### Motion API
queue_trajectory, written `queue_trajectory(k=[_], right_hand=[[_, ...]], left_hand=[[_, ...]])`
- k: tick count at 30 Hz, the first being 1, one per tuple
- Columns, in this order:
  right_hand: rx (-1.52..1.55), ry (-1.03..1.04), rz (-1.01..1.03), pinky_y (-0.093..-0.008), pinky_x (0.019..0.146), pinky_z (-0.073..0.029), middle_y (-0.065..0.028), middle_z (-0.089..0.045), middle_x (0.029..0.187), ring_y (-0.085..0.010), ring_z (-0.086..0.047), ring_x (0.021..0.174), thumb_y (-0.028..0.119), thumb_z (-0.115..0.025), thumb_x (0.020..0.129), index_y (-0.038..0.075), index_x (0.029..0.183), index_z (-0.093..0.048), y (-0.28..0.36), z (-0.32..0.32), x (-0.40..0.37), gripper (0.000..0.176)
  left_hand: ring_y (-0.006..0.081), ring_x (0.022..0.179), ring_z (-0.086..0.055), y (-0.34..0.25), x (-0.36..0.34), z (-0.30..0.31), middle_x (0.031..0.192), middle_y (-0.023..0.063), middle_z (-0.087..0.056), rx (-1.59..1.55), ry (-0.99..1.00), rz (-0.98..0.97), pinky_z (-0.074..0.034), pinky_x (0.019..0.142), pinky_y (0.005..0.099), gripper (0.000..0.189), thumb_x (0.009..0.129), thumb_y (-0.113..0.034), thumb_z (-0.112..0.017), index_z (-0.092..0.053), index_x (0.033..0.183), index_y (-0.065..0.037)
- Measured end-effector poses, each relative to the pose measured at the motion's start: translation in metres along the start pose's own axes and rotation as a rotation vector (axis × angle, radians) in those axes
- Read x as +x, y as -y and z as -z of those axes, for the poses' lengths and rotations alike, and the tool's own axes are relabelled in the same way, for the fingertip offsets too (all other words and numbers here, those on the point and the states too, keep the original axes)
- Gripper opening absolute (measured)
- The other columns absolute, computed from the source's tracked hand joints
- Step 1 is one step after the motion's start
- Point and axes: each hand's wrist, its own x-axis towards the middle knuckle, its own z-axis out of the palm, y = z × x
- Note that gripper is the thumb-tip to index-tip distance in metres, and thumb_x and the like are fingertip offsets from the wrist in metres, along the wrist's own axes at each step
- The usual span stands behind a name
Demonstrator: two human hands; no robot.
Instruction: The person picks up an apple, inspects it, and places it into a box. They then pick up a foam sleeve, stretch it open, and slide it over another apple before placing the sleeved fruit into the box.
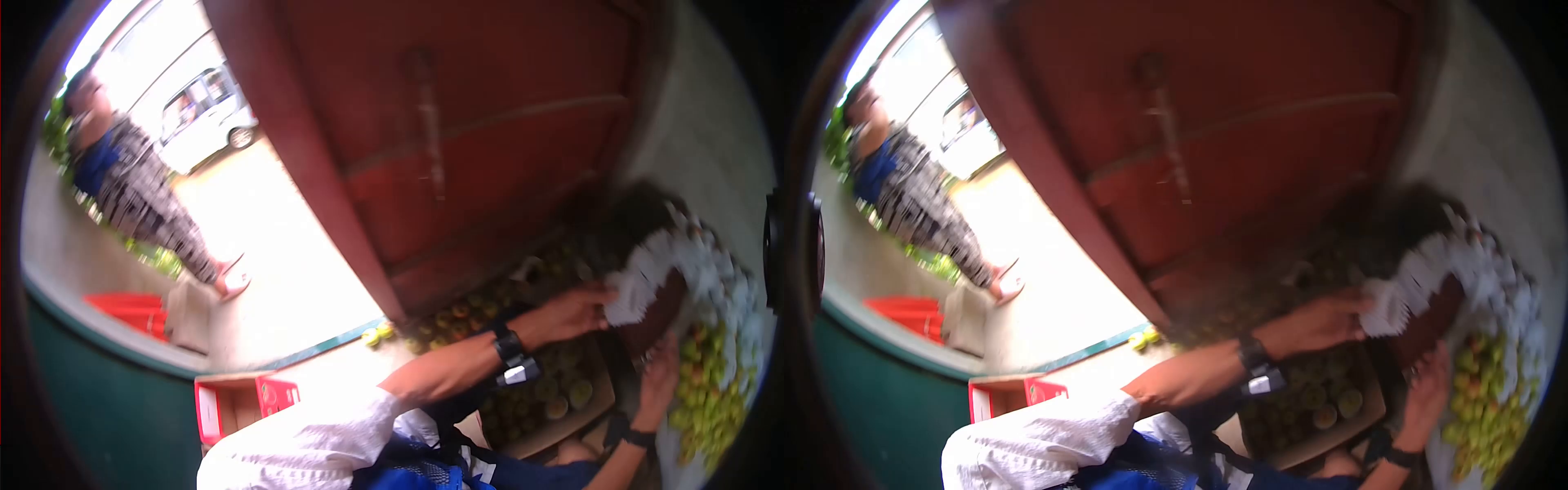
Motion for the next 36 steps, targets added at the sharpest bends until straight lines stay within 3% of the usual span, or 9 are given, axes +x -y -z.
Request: queue_trajectory(k=[2,5,8,11,13,19,23,26,36], right_hand=[[-0.050,-0.051,0.036,-0.0190,0.060,-0.041,0.0028,-0.057,0.105,-0.0061,-0.051,0.088,0.028,-0.058,0.100,0.010,0.152,-0.043,0.010,0.030,0.020,0.056],[-0.290,0.141,0.213,-0.0297,0.090,-0.049,-0.0065,-0.059,0.130,-0.0168,-0.057,0.113,0.031,-0.051,0.105,0.005,0.151,-0.044,0.004,0.074,0.042,0.053],[0.000,0.427,0.066,-0.0373,0.103,-0.044,-0.0099,-0.058,0.137,-0.0235,-0.053,0.125,0.037,-0.051,0.105,0.002,0.147,-0.049,-0.033,0.108,0.073,0.055],[-0.989,0.073,0.189,-0.0388,0.103,-0.042,-0.0085,-0.059,0.136,-0.0241,-0.053,0.124,0.042,-0.053,0.102,0.001,0.143,-0.053,0.008,-0.071,-0.021,0.057],[-0.863,0.135,0.250,-0.0374,0.102,-0.040,-0.0089,-0.058,0.136,-0.0236,-0.053,0.123,0.044,-0.057,0.100,0.002,0.140,-0.055,-0.013,-0.086,-0.024,0.058],[-0.655,0.198,0.271,-0.0383,0.103,-0.038,-0.0132,-0.055,0.141,-0.0246,-0.050,0.125,0.042,-0.061,0.099,0.000,0.144,-0.051,-0.032,-0.101,-0.027,0.062],[-0.740,0.107,0.287,-0.0373,0.103,-0.038,-0.0140,-0.053,0.142,-0.0241,-0.049,0.125,0.039,-0.063,0.099,-0.001,0.146,-0.048,-0.031,-0.081,-0.015,0.064],[-0.725,0.050,0.234,-0.0344,0.099,-0.038,-0.0139,-0.052,0.143,-0.0217,-0.049,0.122,0.034,-0.065,0.098,-0.003,0.148,-0.045,-0.032,-0.071,-0.013,0.065],[-0.562,0.024,0.124,-0.0293,0.086,-0.038,-0.0088,-0.053,0.136,-0.0145,-0.045,0.095,0.028,-0.069,0.096,-0.004,0.148,-0.044,-0.039,-0.090,-0.006,0.066]], left_hand=[[0.0105,0.099,-0.062,-0.003,-0.003,-0.003,0.118,-0.0010,-0.065,0.075,-0.065,-0.019,-0.049,0.071,0.0263,0.044,0.098,-0.025,-0.069,-0.053,0.136,-0.011],[0.0101,0.099,-0.060,-0.009,-0.011,0.011,0.119,-0.0001,-0.063,0.317,-0.142,-0.103,-0.049,0.074,0.0268,0.050,0.095,-0.032,-0.071,-0.053,0.136,-0.009],[0.0095,0.090,-0.058,-0.027,-0.019,0.023,0.108,0.0020,-0.064,0.723,-0.275,-0.157,-0.049,0.071,0.0268,0.047,0.094,-0.036,-0.072,-0.059,0.126,-0.004],[0.0144,0.085,-0.060,0.002,-0.010,0.037,0.099,0.0085,-0.066,0.942,-0.409,-0.187,-0.051,0.074,0.0328,0.043,0.093,-0.035,-0.071,-0.064,0.112,0.002],[0.0207,0.086,-0.063,0.037,0.014,0.063,0.101,0.0118,-0.068,1.025,-0.429,-0.520,-0.052,0.080,0.0380,0.040,0.092,-0.031,-0.071,-0.066,0.111,0.003],[0.0281,0.097,-0.067,0.026,0.001,0.024,0.100,0.0191,-0.070,1.232,-0.197,-0.244,-0.053,0.085,0.0399,0.039,0.088,-0.029,-0.070,-0.067,0.106,0.005],[0.0316,0.091,-0.069,0.046,0.013,0.031,0.094,0.0187,-0.071,1.207,-0.280,-0.555,-0.053,0.083,0.0413,0.030,0.086,-0.022,-0.067,-0.069,0.103,0.002],[0.0323,0.095,-0.068,0.034,0.016,0.029,0.100,0.0200,-0.070,1.217,-0.120,-0.399,-0.053,0.086,0.0416,0.031,0.088,-0.022,-0.066,-0.067,0.106,0.003],[0.0302,0.107,-0.065,0.040,0.022,0.048,0.112,0.0214,-0.067,1.211,-0.162,-0.351,-0.051,0.092,0.0400,0.038,0.093,-0.022,-0.065,-0.062,0.121,0.003]])
